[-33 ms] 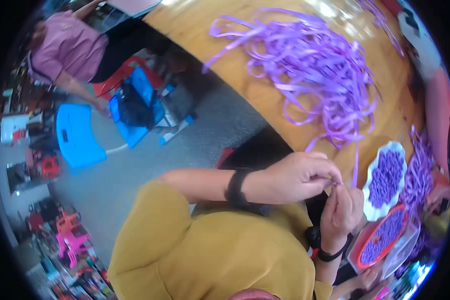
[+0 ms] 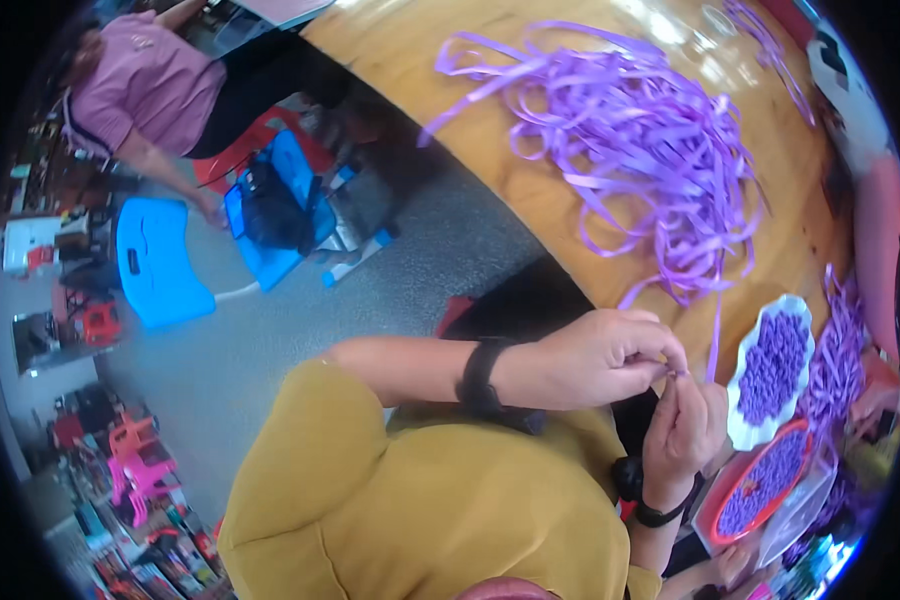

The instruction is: Assembling small purple ribbon bows by tying ribbons and adding decorative beads.

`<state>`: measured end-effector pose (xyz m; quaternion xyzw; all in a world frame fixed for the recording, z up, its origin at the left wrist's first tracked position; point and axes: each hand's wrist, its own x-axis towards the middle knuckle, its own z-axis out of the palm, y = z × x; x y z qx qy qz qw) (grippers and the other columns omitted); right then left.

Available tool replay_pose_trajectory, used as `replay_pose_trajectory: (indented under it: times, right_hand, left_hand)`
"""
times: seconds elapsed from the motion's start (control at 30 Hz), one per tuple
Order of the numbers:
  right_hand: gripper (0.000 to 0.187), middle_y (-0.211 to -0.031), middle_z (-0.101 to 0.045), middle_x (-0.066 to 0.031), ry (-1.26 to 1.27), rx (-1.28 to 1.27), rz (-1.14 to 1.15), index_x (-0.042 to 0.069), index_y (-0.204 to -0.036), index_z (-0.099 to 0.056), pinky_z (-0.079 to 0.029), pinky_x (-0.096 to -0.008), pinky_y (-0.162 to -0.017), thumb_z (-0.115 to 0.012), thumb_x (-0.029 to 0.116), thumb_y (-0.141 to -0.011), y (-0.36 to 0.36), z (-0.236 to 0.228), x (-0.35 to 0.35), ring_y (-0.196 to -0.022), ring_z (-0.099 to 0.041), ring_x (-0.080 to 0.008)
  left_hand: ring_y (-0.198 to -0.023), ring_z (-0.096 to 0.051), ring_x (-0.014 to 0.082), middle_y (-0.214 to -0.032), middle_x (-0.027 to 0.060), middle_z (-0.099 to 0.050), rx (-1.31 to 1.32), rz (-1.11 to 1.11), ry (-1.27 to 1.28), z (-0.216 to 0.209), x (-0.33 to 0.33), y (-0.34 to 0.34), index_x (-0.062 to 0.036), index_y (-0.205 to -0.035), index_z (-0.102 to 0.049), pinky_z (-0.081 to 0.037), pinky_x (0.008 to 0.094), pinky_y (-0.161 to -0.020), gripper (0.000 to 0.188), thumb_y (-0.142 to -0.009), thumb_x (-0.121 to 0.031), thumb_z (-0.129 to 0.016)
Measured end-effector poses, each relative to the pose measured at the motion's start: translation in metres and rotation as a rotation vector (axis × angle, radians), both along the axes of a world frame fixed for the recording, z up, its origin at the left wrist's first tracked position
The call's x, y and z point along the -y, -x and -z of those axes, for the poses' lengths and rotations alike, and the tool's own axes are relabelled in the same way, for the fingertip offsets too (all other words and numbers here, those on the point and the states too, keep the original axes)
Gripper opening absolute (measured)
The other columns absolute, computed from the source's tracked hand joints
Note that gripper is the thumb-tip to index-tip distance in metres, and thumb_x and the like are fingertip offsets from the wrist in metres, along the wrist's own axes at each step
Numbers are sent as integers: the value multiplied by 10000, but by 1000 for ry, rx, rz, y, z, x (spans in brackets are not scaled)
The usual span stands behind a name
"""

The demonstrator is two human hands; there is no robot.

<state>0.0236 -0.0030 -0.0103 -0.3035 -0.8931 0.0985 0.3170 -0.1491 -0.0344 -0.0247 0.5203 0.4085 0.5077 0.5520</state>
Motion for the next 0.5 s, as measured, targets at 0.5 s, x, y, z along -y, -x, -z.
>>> replay_pose_trajectory:
  times: [0.5]
  right_hand:
    - [61, -668, -502, -106, 188, 56, -49, -13, -824, -529, -354, -332, -520, -587, -22, -810, 7, 5, 4, -584, -474, -232]
  left_hand:
    - [-716, -477, 51, -836, 2, -524, 158, -11, 78, 15, 12, 9, -35, -994, -610, -395, 211, -626, 145, -861, -74, -568]
